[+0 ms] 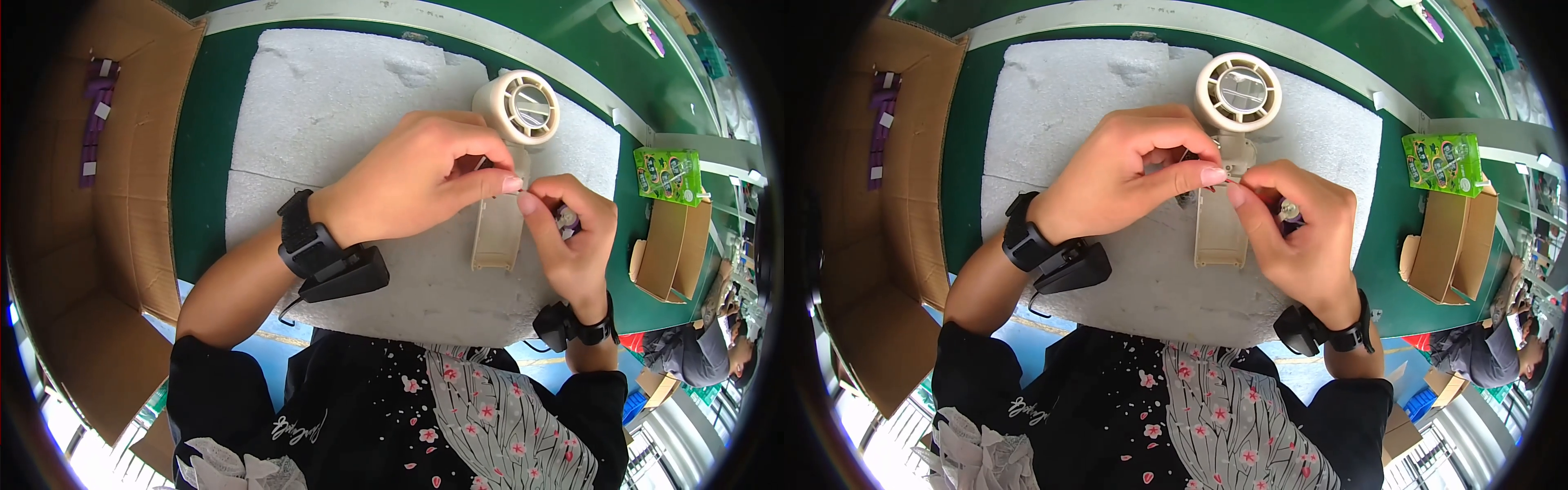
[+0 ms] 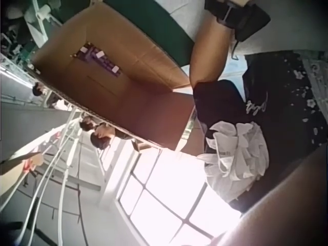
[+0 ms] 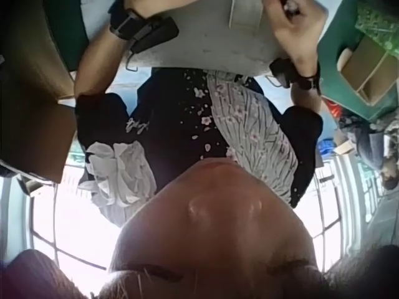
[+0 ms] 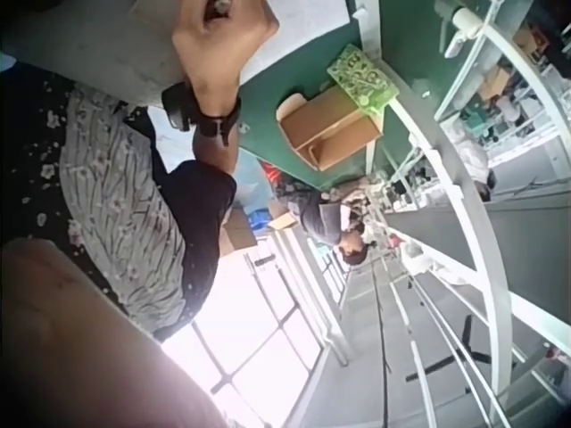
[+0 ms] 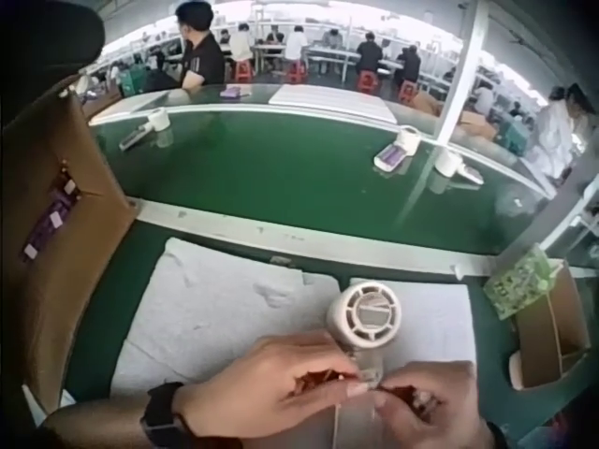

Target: Assembling small handheld fans by connecting circuit boards and batteries into the housing.

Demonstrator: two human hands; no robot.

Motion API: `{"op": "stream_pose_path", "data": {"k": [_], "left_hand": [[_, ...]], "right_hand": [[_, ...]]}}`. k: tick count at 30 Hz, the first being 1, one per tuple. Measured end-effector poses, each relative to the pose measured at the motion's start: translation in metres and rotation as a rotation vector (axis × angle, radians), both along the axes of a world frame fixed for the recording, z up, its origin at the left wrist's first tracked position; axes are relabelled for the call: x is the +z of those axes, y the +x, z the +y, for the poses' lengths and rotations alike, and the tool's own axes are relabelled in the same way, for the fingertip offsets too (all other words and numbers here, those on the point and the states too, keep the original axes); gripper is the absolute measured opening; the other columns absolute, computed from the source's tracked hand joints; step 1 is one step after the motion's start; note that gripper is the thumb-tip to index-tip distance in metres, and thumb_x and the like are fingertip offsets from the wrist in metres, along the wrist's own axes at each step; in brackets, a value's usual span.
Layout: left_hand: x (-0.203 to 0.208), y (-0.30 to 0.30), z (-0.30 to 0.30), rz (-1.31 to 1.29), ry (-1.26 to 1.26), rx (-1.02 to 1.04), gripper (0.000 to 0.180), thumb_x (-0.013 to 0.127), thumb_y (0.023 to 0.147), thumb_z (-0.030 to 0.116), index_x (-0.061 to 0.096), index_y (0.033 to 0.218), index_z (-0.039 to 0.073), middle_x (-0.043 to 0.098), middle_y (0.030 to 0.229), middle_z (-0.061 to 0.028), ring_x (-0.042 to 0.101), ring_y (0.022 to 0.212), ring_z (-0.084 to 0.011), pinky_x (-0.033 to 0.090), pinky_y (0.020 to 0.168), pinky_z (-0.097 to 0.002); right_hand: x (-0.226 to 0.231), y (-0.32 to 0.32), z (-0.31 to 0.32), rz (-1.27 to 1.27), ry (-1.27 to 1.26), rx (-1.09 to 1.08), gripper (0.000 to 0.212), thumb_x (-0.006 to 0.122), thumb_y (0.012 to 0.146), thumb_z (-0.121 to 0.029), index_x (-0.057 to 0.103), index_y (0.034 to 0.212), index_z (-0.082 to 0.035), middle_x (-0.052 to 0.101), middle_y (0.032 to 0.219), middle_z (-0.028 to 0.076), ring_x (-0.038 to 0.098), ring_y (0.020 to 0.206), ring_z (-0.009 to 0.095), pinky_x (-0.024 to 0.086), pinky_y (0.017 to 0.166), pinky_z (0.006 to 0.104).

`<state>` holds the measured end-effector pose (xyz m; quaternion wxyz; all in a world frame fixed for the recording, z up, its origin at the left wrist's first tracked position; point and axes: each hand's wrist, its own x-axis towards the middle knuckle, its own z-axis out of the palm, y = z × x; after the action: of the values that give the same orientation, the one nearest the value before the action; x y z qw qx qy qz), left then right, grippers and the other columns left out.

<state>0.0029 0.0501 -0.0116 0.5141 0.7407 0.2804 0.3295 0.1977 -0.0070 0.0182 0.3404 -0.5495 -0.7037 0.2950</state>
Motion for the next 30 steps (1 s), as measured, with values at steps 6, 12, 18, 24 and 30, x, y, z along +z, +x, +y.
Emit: {"op": "stream_pose_path", "data": {"k": [6, 12, 18, 24, 30], "left_hand": [[0.002, -0.001, 0.0, 0.021, -0.073, 0.005, 0.008, 0.069, 0.085, 0.005, 0.066, 0.091, 0.001, 0.062, 0.086, -0.0035, 0.056, 0.071, -0.0073, 0.044, 0.059, -0.0202], [0.005, -0.002, 0.0, 0.1, -0.174, 0.025, 0.012, 0.071, 0.083, 0.002, 0.067, 0.094, 0.001, 0.063, 0.089, -0.0041, 0.06, 0.078, -0.0079, 0.048, 0.064, -0.0196], [0.006, -0.007, 0.004, 0.049, -0.283, -0.053, 0.023, 0.07, 0.08, -0.003, 0.066, 0.103, 0.001, 0.064, 0.095, -0.0043, 0.062, 0.085, -0.0104, 0.052, 0.075, -0.024], [0.001, -0.01, 0.012, -0.099, -0.384, -0.163, 0.031, 0.069, 0.079, -0.007, 0.065, 0.109, 0.001, 0.064, 0.101, -0.0053, 0.063, 0.088, -0.0118, 0.053, 0.082, -0.0264], [0.012, -0.012, 0.013, -0.055, -0.426, -0.136, 0.035, 0.068, 0.077, -0.01, 0.065, 0.11, 0.002, 0.066, 0.098, -0.0063, 0.064, 0.09, -0.0122, 0.053, 0.082, -0.027]], "right_hand": [[-0.011, 0.005, 0.007, 0.011, 0.075, -0.009, 0.007, 0.07, 0.081, -0.002, 0.068, 0.087, -0.001, 0.059, 0.068, 0.006, 0.052, 0.052, 0.011, 0.039, 0.047, 0.0239], [-0.01, -0.001, 0.006, -0.042, 0.074, 0.0, 0.008, 0.07, 0.081, -0.001, 0.069, 0.088, -0.001, 0.06, 0.072, 0.006, 0.053, 0.055, 0.01, 0.039, 0.049, 0.0235], [-0.008, 0.003, 0.006, 0.021, -0.001, 0.032, 0.008, 0.07, 0.08, -0.001, 0.07, 0.089, -0.001, 0.061, 0.072, 0.005, 0.051, 0.056, 0.009, 0.038, 0.05, 0.023], [-0.003, 0.007, 0.008, 0.119, -0.17, 0.058, 0.009, 0.071, 0.079, 0.0, 0.071, 0.088, 0.0, 0.06, 0.072, 0.004, 0.05, 0.058, 0.008, 0.037, 0.052, 0.0219], [-0.004, 0.006, 0.008, 0.069, -0.142, 0.088, 0.007, 0.071, 0.079, 0.001, 0.071, 0.087, 0.001, 0.059, 0.071, 0.003, 0.049, 0.058, 0.007, 0.036, 0.052, 0.0221]]}}
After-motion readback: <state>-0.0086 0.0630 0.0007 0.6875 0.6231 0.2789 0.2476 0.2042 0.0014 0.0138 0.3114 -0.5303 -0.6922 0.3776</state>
